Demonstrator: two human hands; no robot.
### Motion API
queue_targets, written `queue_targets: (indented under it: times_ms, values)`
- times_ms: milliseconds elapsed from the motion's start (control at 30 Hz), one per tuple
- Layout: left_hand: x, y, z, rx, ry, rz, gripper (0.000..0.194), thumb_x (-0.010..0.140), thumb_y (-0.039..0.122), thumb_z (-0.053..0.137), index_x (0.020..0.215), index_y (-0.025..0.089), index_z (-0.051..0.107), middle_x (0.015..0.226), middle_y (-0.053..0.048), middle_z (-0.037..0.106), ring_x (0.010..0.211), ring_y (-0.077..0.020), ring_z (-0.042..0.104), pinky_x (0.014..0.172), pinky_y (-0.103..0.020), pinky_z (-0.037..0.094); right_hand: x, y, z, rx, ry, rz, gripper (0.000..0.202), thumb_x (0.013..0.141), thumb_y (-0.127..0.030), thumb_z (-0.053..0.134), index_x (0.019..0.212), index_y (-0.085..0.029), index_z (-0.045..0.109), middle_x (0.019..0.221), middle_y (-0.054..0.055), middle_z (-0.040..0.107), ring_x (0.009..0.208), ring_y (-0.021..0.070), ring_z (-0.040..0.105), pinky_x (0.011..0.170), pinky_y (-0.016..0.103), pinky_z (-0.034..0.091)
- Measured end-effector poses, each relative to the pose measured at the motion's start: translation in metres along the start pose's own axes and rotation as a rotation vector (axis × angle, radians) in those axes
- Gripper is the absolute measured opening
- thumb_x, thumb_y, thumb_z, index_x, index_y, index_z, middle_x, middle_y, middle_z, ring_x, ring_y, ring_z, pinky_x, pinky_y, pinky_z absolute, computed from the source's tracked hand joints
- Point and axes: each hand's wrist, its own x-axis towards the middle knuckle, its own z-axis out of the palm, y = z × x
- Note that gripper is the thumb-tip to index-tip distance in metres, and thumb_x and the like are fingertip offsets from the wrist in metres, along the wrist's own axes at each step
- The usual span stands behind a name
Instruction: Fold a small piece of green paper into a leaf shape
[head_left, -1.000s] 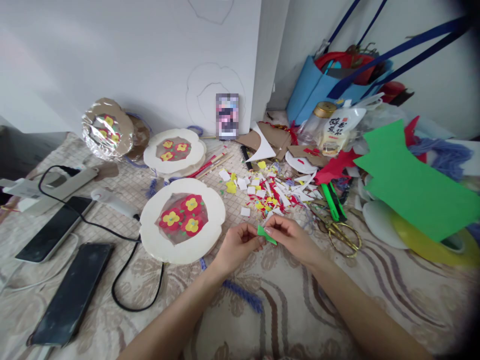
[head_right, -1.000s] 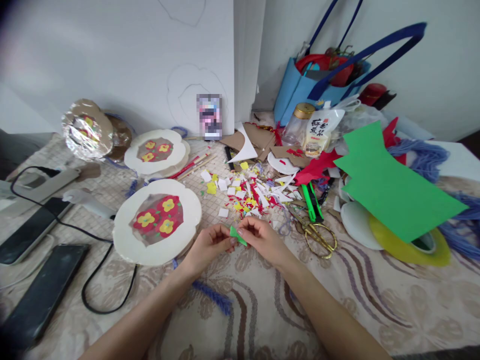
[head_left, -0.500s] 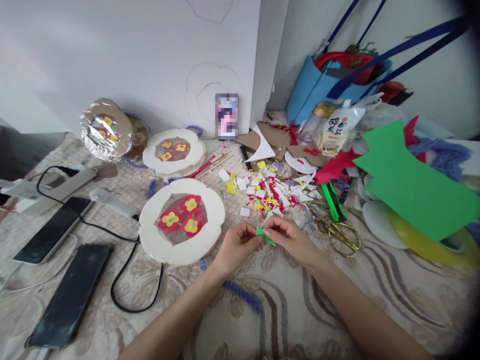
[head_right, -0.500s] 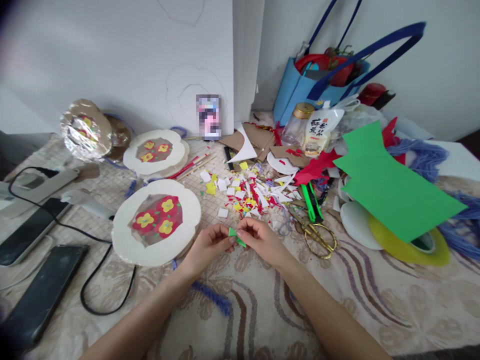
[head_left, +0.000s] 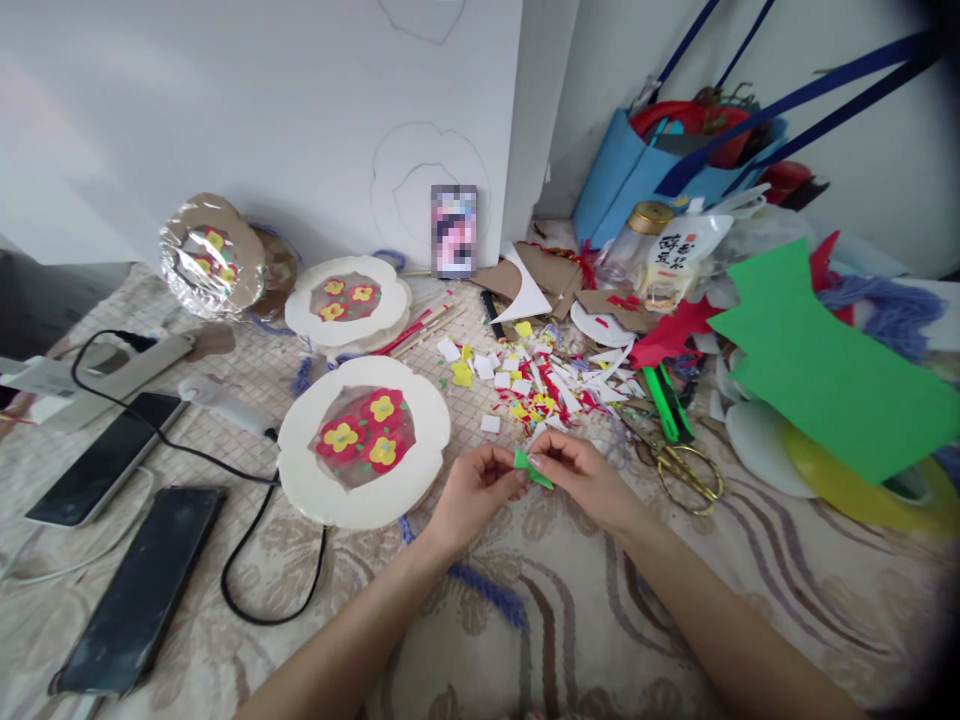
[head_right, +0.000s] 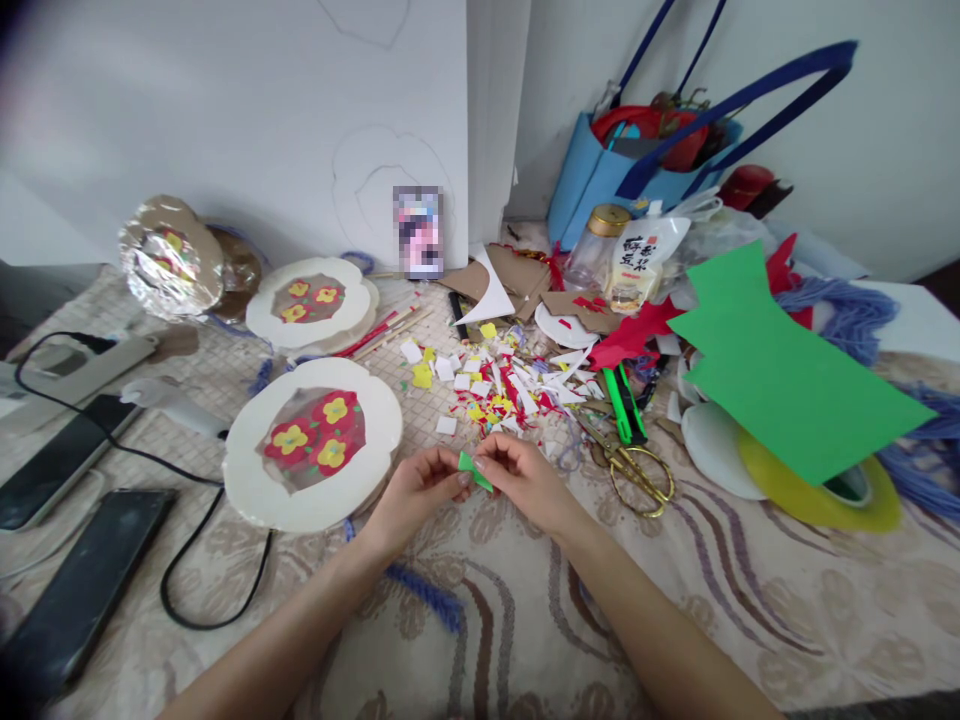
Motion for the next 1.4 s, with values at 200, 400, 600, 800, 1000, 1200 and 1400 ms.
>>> queue_targets:
  times_ms: [200, 400, 600, 800, 1000, 1200, 1400]
  values:
    - [-0.0015, -0.0004, 0.0010, -0.011, 0.033, 0.020, 0.023, 0.065, 0.025, 0.074, 0.077, 0.013, 0.058, 0.069, -0.001, 0.061, 0.064, -0.0111, 0.055, 0.063, -0.024, 0.043, -0.0001, -0.0006, 0.0009, 0.006, 0.008, -0.002, 0.015, 0.085, -0.030, 0.056, 0.076, -0.018, 0.054, 0.067, -0.002, 0.048, 0.061, 0.0105, 0.044, 0.055, 0.023, 0.035]
    - [-0.0022, 0.0024, 0.0036, -0.002, 0.063, 0.002, 0.021, 0.073, 0.031, 0.067, 0.078, 0.012, 0.058, 0.063, -0.001, 0.061, 0.058, -0.0103, 0.054, 0.061, -0.024, 0.043, 0.0013, 0.0007, 0.0009, 0.023, 0.008, 0.000, 0.014, 0.085, -0.030, 0.055, 0.077, -0.018, 0.055, 0.068, -0.002, 0.049, 0.062, 0.0104, 0.043, 0.056, 0.023, 0.035]
    - [-0.0017, 0.0012, 0.0024, -0.012, 0.052, 0.016, 0.021, 0.073, 0.029, 0.068, 0.078, 0.012, 0.058, 0.064, -0.001, 0.061, 0.059, -0.0101, 0.055, 0.061, -0.024, 0.043, 0.0012, 0.0033, 0.0010, 0.016, 0.005, -0.006, 0.015, 0.085, -0.030, 0.055, 0.076, -0.018, 0.054, 0.067, -0.002, 0.048, 0.061, 0.0104, 0.043, 0.055, 0.023, 0.034]
    - [0.0001, -0.0028, 0.0003, -0.031, 0.019, 0.047, 0.020, 0.069, 0.025, 0.072, 0.077, 0.012, 0.058, 0.066, -0.001, 0.061, 0.061, -0.0107, 0.056, 0.062, -0.024, 0.043, 0.0014, 0.0022, 0.0012, 0.000, 0.009, -0.006, 0.016, 0.085, -0.030, 0.055, 0.075, -0.017, 0.054, 0.066, -0.003, 0.048, 0.061, 0.0101, 0.043, 0.055, 0.023, 0.034]
    - [-0.0005, -0.0003, 0.0011, -0.027, 0.034, 0.032, 0.019, 0.068, 0.024, 0.072, 0.077, 0.012, 0.059, 0.065, -0.001, 0.061, 0.060, -0.0105, 0.056, 0.062, -0.024, 0.043, 0.0010, 0.0014, 0.0013, 0.008, 0.011, -0.003, 0.016, 0.085, -0.030, 0.055, 0.075, -0.017, 0.054, 0.066, -0.003, 0.048, 0.060, 0.0098, 0.043, 0.055, 0.023, 0.034]
    - [-0.0011, 0.0025, 0.0018, -0.062, 0.026, 0.011, 0.022, 0.067, 0.025, 0.073, 0.079, 0.012, 0.060, 0.067, -0.001, 0.063, 0.061, -0.0107, 0.056, 0.063, -0.024, 0.044, 0.0007, 0.0017, 0.0010, 0.023, 0.035, -0.006, 0.014, 0.085, -0.029, 0.056, 0.076, -0.017, 0.055, 0.067, -0.003, 0.048, 0.061, 0.0100, 0.043, 0.056, 0.023, 0.034]
    - [-0.0014, 0.0022, 0.0022, -0.048, 0.057, -0.013, 0.024, 0.069, 0.032, 0.071, 0.076, 0.013, 0.059, 0.063, 0.000, 0.062, 0.058, -0.0102, 0.055, 0.060, -0.023, 0.043, 0.0012, 0.0016, 0.0012, 0.006, 0.023, -0.007, 0.014, 0.085, -0.029, 0.055, 0.077, -0.017, 0.054, 0.068, -0.002, 0.048, 0.063, 0.0104, 0.043, 0.057, 0.023, 0.034]
